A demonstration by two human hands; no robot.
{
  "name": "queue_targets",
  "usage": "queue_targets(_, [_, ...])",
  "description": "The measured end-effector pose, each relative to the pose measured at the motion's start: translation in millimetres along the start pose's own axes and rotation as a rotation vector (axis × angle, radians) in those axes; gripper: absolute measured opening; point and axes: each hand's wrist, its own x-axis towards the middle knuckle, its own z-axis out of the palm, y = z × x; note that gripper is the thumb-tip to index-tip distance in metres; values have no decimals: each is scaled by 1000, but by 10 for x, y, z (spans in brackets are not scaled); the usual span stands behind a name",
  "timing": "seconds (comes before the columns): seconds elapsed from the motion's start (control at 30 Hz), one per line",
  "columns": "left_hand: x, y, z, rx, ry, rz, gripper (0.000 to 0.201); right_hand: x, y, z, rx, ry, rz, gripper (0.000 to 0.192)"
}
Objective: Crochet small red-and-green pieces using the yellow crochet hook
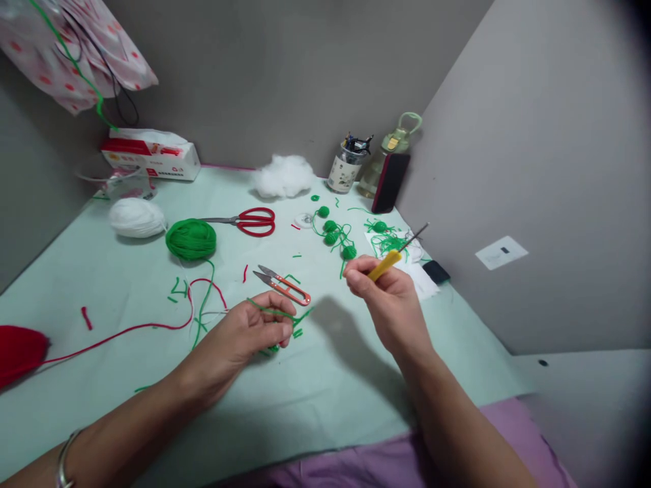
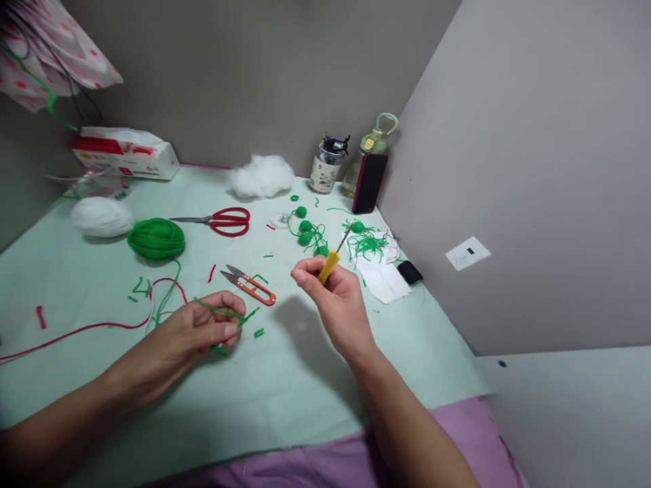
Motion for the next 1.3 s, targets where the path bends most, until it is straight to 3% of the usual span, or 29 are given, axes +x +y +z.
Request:
queue_targets(0.1, [10, -30, 1, -1, -20, 12, 23, -34, -53, 42, -103, -164, -26, 21])
queue_targets(0.23, [19, -51, 8, -1, -43, 47, 26, -137, -129, 189, -198, -382, -124, 4])
queue_targets(0.37, [4, -1, 22, 11, -51, 45, 24, -139, -85, 202, -19, -312, 19, 12])
queue_targets(0.47, [-12, 27, 18, 4, -26, 28, 24, -60, -8, 108, 134, -133, 135, 19])
queue_targets(0.57, [-26, 21, 5, -12, 6, -1, 28, 13, 45, 3, 187, 58, 155, 24])
queue_targets(0.63, [-33, 13, -2, -17, 18, -13, 30, 21, 45, -19, 151, 18, 180, 28])
queue_targets(0.77, [-23, -14, -11, -25, -10, -7, 30, -52, -16, 96, 21, -251, 233, 27])
queue_targets(0.87, [-2, -53, -22, -21, -33, 3, 28, -113, -39, 215, -5, -338, 154, 21])
queue_targets(1.0, [-3, -82, -26, -12, -36, 5, 28, -135, -21, 254, -11, -333, 68, 13])
queue_targets(1.23, [-4, -61, -25, 3, -30, -4, 25, -112, -27, 170, -59, -299, 93, 14])
queue_targets(1.3, [8, -64, -41, 11, -32, -10, 24, -133, -15, 186, -197, -283, -43, 12])
